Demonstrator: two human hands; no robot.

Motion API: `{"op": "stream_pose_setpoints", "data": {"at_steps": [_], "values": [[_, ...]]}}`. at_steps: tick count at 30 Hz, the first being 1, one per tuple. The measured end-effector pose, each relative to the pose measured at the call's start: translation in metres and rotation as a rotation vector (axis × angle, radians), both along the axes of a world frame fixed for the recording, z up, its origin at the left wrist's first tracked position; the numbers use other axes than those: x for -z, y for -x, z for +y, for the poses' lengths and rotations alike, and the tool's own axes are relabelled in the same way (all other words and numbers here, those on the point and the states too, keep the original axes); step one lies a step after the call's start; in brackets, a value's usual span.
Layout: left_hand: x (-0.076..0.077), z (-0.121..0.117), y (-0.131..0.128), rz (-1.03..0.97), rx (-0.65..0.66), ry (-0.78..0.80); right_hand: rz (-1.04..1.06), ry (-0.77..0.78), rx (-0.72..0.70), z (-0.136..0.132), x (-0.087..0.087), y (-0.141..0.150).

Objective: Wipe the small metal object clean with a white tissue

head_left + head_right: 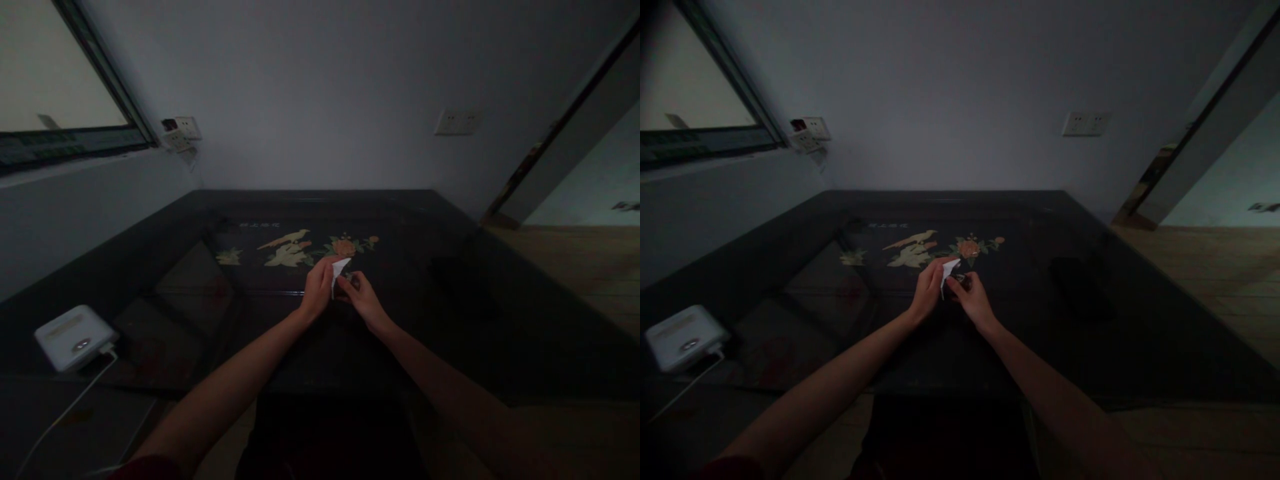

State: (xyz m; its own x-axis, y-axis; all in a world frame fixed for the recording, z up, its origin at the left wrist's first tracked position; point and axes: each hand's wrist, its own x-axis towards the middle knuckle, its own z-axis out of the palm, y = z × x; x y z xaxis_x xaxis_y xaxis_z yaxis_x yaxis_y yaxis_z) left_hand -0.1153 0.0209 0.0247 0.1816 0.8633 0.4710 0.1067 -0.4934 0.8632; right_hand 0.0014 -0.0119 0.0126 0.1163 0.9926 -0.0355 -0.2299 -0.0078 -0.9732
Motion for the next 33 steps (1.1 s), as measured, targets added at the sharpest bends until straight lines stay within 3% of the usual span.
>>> {"op": "stream_pose_setpoints", "data": {"at_steps": [4,8,17,23,27,33], "values": [[-0.002,0.0,0.0,0.068,0.015,-0.028,0.029,0.003,0.031,0.001,0.002,0.0],[-0.004,0.002,0.0,-0.009,0.022,0.011,0.065,0.011,0.064,0.001,0.001,0.001],[0.006,0.016,-0.008,-0.513,0.04,0.482,0.159,-0.025,0.017,0.0,-0.004,0.0],[0.008,0.019,-0.011,-0.619,0.081,0.688,0.141,-0.028,0.006,-0.001,-0.006,-0.001],[0.008,0.023,-0.007,-0.497,0.038,0.605,0.138,-0.032,0.035,0.0,-0.005,-0.001],[0.002,0.008,-0.005,-0.328,0.009,0.312,0.119,-0.023,0.091,0.004,0.0,0.0]]}}
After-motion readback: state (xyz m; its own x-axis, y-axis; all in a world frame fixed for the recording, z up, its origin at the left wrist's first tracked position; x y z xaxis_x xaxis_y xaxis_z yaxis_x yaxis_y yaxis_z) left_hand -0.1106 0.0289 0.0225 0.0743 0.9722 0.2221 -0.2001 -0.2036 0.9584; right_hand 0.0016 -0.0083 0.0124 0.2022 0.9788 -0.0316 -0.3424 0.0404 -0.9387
